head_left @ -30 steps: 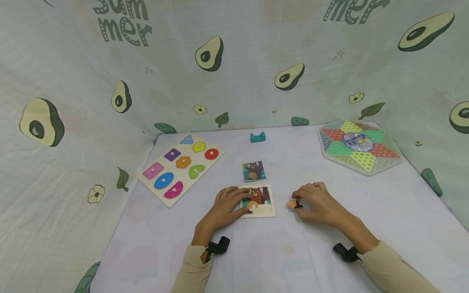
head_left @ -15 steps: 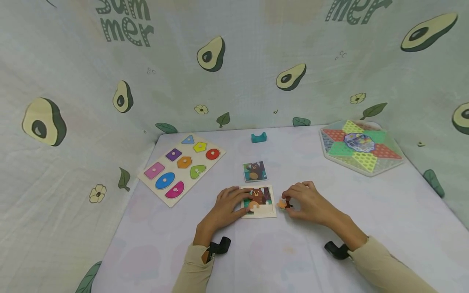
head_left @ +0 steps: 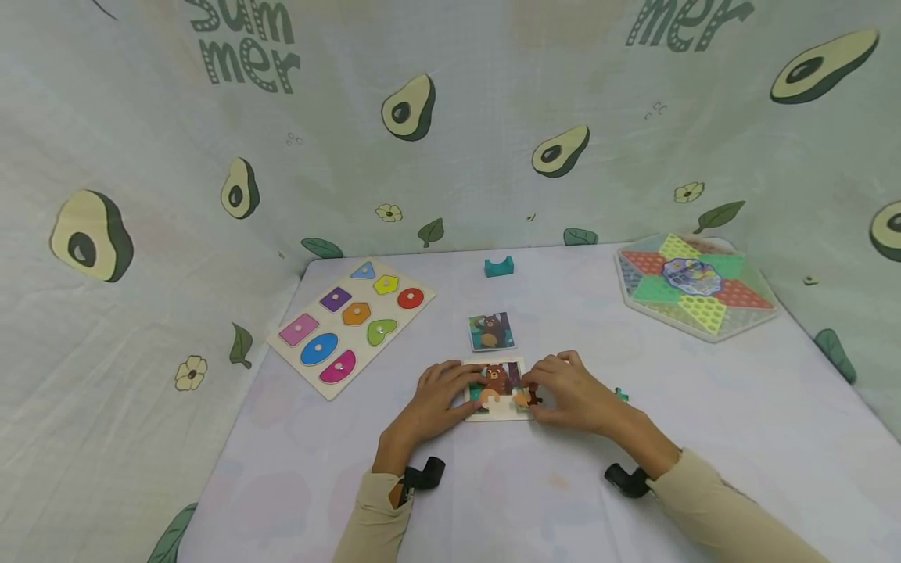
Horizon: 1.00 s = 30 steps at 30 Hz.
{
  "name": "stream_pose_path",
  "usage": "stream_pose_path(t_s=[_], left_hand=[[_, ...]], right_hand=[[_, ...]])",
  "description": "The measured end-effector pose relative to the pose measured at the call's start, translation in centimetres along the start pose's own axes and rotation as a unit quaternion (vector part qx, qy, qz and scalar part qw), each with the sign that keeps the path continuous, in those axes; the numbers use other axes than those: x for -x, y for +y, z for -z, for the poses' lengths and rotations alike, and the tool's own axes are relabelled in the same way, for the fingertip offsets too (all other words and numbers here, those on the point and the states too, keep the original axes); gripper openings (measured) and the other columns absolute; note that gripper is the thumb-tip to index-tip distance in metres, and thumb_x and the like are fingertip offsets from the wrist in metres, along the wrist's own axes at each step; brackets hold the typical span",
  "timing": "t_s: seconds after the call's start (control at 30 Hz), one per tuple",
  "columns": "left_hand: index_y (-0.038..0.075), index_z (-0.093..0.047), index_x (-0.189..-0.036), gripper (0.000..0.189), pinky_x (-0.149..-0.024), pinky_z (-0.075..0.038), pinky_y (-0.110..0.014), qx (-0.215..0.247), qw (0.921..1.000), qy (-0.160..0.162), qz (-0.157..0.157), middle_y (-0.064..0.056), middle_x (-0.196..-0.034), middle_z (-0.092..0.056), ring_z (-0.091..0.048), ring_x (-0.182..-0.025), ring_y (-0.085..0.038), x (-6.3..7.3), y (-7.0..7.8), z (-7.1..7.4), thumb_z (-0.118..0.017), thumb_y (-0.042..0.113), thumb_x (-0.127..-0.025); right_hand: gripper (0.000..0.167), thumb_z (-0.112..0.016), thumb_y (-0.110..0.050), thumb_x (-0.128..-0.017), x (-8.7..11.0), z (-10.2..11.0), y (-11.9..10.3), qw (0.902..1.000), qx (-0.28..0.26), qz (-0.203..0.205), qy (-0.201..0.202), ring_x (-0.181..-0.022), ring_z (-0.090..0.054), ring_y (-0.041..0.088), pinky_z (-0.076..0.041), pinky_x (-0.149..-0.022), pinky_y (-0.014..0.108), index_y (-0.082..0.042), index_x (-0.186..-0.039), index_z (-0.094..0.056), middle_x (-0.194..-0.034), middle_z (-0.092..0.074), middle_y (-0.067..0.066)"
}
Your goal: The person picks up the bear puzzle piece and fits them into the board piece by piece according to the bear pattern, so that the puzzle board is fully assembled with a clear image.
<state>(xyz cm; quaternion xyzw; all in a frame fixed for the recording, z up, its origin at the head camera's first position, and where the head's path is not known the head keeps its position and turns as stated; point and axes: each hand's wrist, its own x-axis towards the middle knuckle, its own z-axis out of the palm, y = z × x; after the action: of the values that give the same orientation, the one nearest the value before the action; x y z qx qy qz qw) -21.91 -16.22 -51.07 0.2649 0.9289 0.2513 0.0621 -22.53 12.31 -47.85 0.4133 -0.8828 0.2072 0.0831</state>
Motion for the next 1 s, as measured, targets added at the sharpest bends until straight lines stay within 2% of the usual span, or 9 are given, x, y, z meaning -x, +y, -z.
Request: stream_pose_path(t_s=[0.3, 0.67, 1.0], left_hand=[[0.029, -0.057, -0.14, 0.041, -0.117, -0.013, -0.056, 0.001, 1.0, -0.005, 0.001, 0.007, -0.155, -0.041, -0.025, -0.146, -0.026, 0.0, 0.0, 0.1, -0.059, 0.039, -0.101], [0.028, -0.056, -0.141, 0.042, -0.118, -0.013, -0.056, -0.003, 1.0, -0.003, -0.003, 0.006, -0.155, -0.041, -0.025, -0.146, -0.027, 0.1, -0.2, 0.1, -0.058, 0.04, -0.101], [0.028, -0.056, -0.142, 0.043, -0.117, -0.014, -0.056, -0.014, 0.9999, -0.003, -0.007, 0.007, -0.156, -0.041, -0.025, -0.146, -0.026, 0.0, -0.2, 0.1, -0.056, 0.043, -0.102]], right_hand=[[0.03, -0.081, -0.023, -0.078, -0.7, -0.6, -0.3, 0.9998, -0.002, 0.019, 0.002, -0.09, -0.056, 0.013, -0.037, -0.09, 0.05, -0.013, -0.104, -0.071, -0.093, -0.064, -0.006], [0.027, -0.08, -0.024, -0.08, -1.4, -1.3, -0.6, 0.9998, -0.006, 0.019, -0.01, -0.09, -0.056, 0.011, -0.037, -0.091, 0.048, -0.015, -0.104, -0.071, -0.092, -0.063, -0.008], [0.032, -0.079, -0.025, -0.08, -2.1, -2.0, -1.1, 0.9995, 0.012, 0.026, -0.013, -0.089, -0.057, 0.012, -0.037, -0.093, 0.05, -0.012, -0.109, -0.072, -0.093, -0.063, -0.007]])
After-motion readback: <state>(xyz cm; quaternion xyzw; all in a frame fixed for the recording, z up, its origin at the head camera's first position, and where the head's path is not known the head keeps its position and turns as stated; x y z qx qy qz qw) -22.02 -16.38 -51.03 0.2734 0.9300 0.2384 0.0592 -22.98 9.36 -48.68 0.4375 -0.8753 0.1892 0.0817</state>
